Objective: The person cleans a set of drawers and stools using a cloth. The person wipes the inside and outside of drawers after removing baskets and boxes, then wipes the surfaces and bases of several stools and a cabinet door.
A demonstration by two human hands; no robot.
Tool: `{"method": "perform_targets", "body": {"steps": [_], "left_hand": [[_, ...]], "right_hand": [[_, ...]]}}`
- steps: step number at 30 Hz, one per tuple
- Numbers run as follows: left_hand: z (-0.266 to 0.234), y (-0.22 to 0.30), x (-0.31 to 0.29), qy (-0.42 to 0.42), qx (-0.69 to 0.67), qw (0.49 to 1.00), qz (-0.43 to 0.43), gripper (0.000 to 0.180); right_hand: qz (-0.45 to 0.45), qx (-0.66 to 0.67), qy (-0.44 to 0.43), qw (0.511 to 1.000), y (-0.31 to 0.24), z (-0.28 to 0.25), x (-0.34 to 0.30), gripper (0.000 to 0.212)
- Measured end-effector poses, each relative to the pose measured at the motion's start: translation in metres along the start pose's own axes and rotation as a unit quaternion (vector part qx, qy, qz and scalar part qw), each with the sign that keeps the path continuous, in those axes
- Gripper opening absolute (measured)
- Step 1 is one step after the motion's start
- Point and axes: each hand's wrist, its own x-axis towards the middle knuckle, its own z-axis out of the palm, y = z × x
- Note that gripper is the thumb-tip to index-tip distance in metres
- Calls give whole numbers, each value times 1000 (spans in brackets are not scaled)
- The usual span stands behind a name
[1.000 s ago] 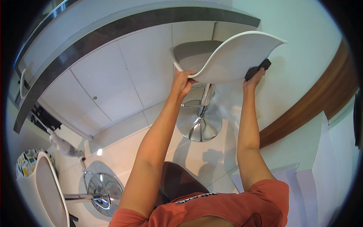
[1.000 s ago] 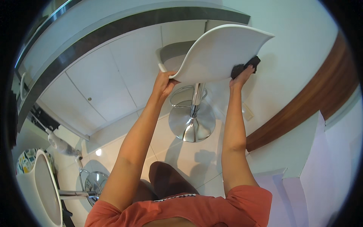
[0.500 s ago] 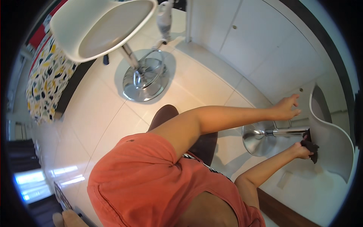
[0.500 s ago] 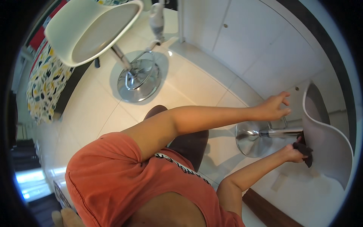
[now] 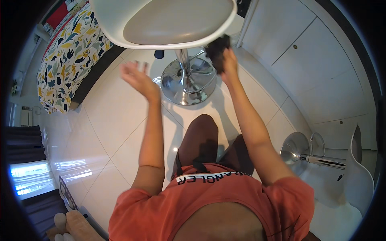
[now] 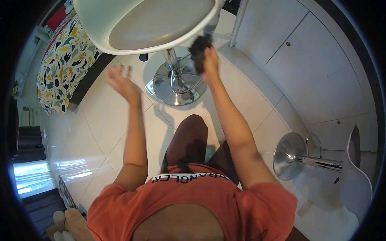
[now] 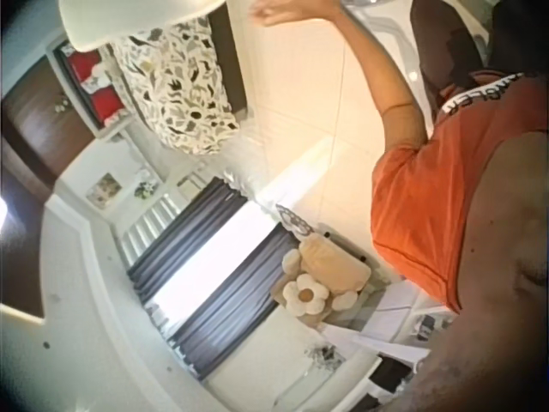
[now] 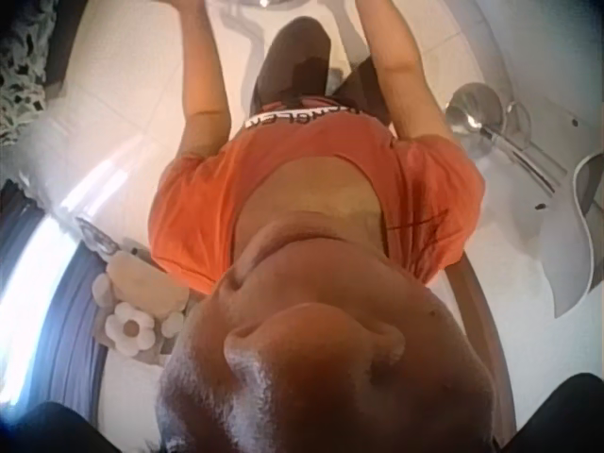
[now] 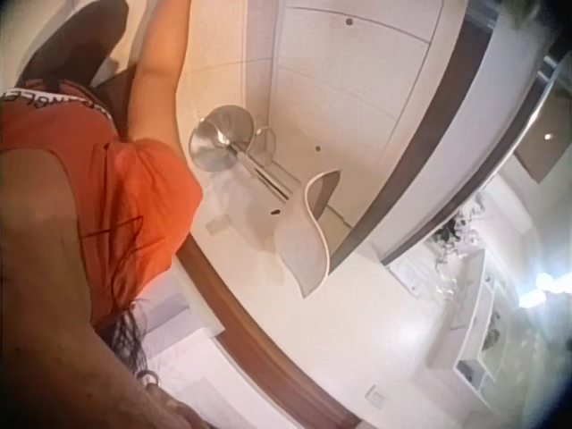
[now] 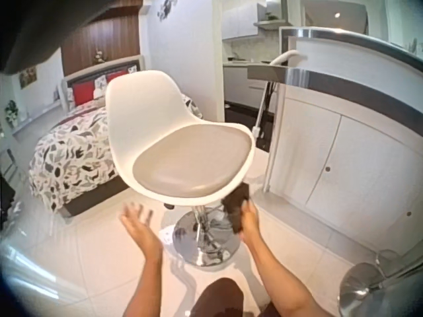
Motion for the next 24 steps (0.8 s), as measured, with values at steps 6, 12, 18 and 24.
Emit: {"method": "perform_targets", "body": {"steps": [6, 12, 18, 24], "left_hand": [[31, 18, 126, -167, -74, 982, -55, 40], [40, 21, 99, -104, -110, 985, -83, 36], [47, 17, 88, -89, -145, 985, -16, 39], [53, 24, 65, -81, -155, 984, 44, 54]], "right_hand": [[-340, -398, -187, 831, 139, 53, 106, 37], [-407, -571, -32, 712, 220, 15, 96, 37], [-120, -781, 91, 606, 254, -9, 30, 42], [54, -809, -88, 578, 207, -36, -18, 30]]}}
